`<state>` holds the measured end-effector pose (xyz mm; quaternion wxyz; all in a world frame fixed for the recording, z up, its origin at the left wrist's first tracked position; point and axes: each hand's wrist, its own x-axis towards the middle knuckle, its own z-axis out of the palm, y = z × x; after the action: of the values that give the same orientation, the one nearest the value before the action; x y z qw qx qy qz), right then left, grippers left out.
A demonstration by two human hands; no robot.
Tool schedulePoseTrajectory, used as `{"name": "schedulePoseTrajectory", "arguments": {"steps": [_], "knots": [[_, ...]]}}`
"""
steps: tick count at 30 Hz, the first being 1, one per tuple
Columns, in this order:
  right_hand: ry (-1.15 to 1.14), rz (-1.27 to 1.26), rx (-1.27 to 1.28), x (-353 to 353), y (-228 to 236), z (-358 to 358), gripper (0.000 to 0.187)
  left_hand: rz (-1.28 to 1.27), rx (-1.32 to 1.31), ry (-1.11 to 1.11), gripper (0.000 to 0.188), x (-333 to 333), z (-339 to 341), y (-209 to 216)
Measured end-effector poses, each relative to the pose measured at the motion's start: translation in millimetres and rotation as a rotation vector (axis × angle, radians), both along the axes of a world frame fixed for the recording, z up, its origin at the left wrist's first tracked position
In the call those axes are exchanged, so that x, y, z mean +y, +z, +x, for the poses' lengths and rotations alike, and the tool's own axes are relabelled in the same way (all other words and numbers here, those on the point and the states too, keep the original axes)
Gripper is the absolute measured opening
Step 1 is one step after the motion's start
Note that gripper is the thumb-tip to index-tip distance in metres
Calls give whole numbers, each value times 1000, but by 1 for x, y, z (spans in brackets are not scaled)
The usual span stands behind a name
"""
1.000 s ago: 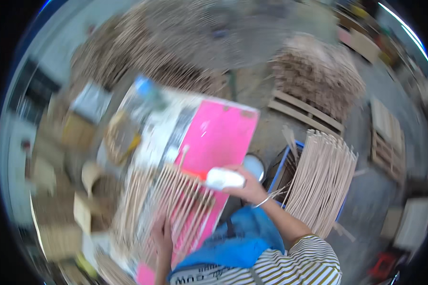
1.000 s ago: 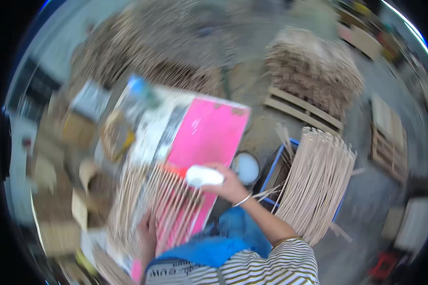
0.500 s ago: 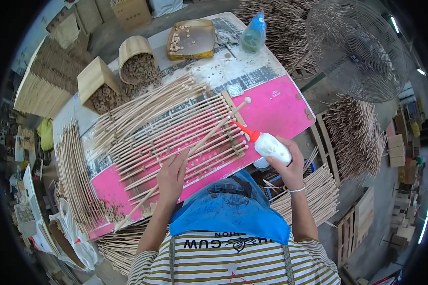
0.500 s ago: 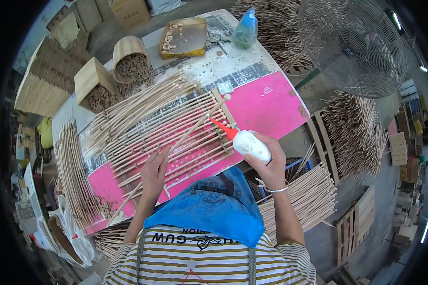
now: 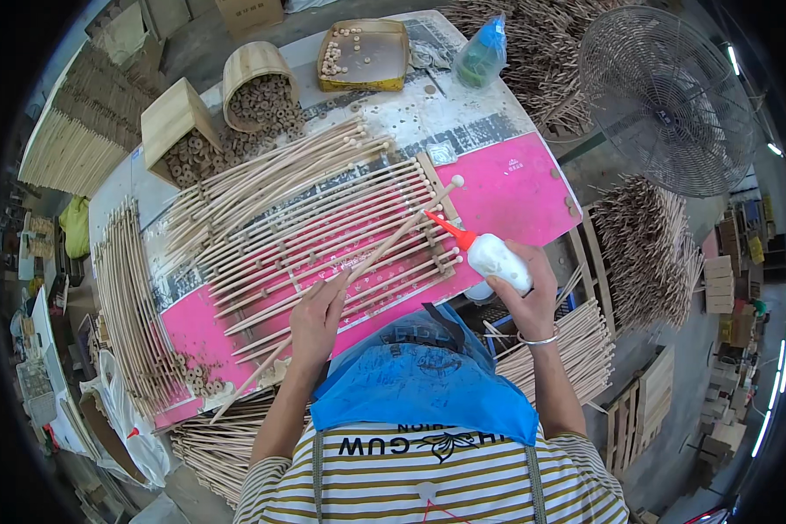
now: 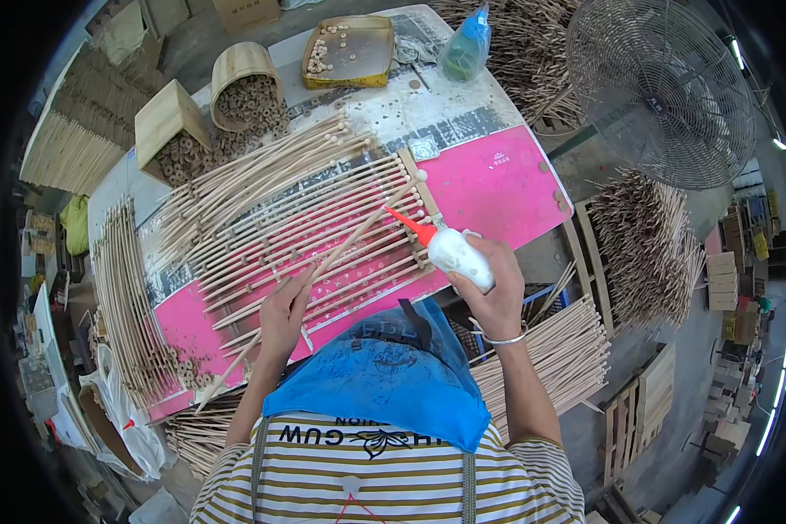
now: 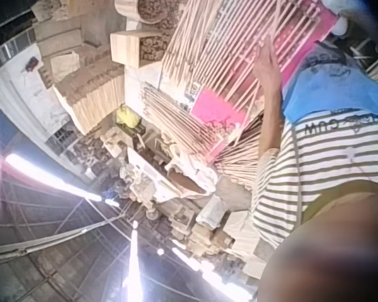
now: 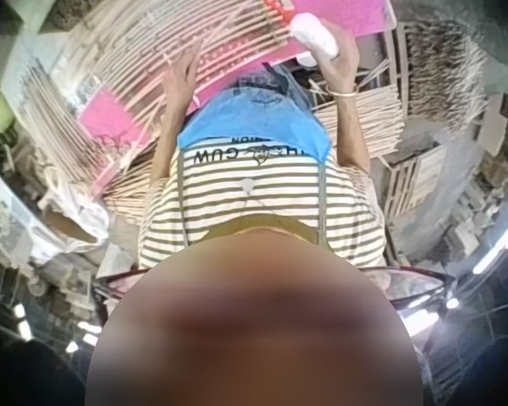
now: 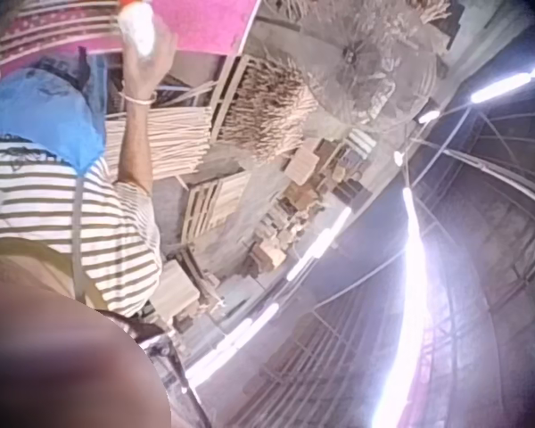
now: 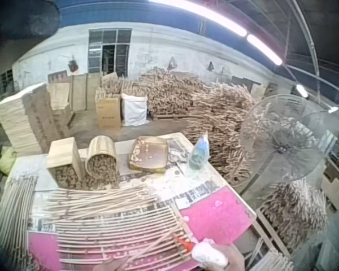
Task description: Assemble a structure by gluing wooden sticks and spacers together on a workbench.
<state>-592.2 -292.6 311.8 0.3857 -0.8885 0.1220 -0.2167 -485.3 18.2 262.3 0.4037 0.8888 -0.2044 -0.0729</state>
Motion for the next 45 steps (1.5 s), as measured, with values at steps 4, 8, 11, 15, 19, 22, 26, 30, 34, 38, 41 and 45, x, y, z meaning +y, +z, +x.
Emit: {"name": "schedulePoseTrajectory", "arguments": {"steps": [4, 8, 11, 15, 19, 22, 26, 30, 34, 38, 41, 45], "knots": [[3, -19, -7, 2, -3, 1, 51, -10, -4, -7, 32, -1, 1, 4], [2, -6, -5, 2, -9, 1, 50, -22, 33, 2, 31, 1, 1, 0], [-1, -17, -17, 0, -13, 2, 50, -58, 12, -8, 30, 1, 3, -6], [0, 31, -20, -5, -23, 3, 51, -75, 31, -28, 31, -1, 6, -9], [0, 93, 39, -23, -50, 3, 52, -156, 213, 16, 31, 2, 11, -20], [-134, 492, 105, -52, -95, 15, 54, -195, 307, 51, 32, 1, 15, -25], [-223, 473, 72, -95, -162, 67, 59, -159, 415, 119, 33, 1, 15, -35], [-310, 533, 143, -129, -233, 131, 61, -167, 485, 179, 34, -4, 11, -41], [-334, 517, 140, -139, -281, 166, 57, -159, 553, 253, 36, -8, 4, -39], [-387, 96, 229, -144, -306, 162, 61, -100, 526, 253, 35, -10, 6, -39], [-488, -369, 247, -118, -274, 164, 52, -132, 524, 273, 35, -6, 9, -43], [247, 713, 283, -11, -202, 153, 32, -131, 480, 236, 34, -7, 14, -37]]}}
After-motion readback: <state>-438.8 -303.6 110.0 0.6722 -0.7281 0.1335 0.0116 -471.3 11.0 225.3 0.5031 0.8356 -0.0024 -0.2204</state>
